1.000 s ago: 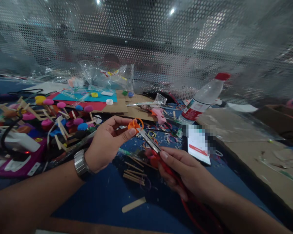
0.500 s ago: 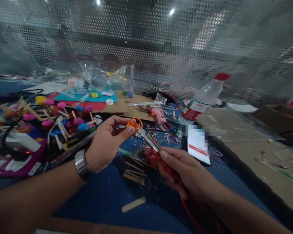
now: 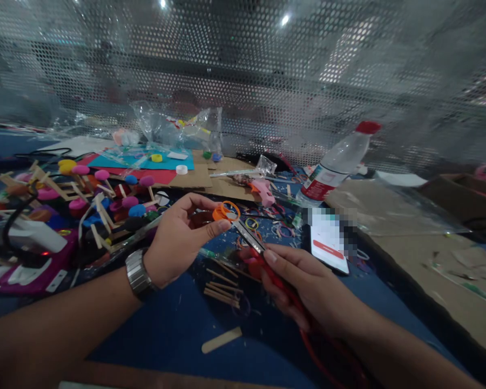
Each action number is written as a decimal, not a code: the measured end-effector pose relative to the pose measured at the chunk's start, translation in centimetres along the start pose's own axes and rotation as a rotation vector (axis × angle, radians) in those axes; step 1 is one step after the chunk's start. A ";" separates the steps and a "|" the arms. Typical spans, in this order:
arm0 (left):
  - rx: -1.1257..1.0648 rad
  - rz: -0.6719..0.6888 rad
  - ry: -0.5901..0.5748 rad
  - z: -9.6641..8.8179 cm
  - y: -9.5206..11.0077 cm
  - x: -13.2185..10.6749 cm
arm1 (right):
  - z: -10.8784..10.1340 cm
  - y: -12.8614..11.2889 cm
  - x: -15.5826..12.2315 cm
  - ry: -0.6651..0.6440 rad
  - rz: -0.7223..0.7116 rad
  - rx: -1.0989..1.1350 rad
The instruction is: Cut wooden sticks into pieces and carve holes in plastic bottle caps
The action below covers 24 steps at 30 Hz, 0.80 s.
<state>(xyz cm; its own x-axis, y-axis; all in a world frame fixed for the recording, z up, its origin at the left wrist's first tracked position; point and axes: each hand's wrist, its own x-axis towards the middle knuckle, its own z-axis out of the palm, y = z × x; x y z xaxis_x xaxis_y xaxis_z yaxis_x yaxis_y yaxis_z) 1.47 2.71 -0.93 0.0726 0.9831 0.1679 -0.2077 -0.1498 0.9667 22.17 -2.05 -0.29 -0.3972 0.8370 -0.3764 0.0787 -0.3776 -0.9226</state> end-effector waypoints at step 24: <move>0.042 0.026 0.044 -0.2 0.4 0.1 | 0.0 0.1 -0.1 -0.006 0.004 -0.001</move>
<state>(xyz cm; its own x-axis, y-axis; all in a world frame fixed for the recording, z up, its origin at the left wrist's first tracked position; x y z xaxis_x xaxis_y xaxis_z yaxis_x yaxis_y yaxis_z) 1.20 2.75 -0.55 0.0245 0.9824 0.1852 -0.1681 -0.1785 0.9695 22.21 -2.14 -0.35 -0.4025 0.8330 -0.3796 0.0811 -0.3806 -0.9212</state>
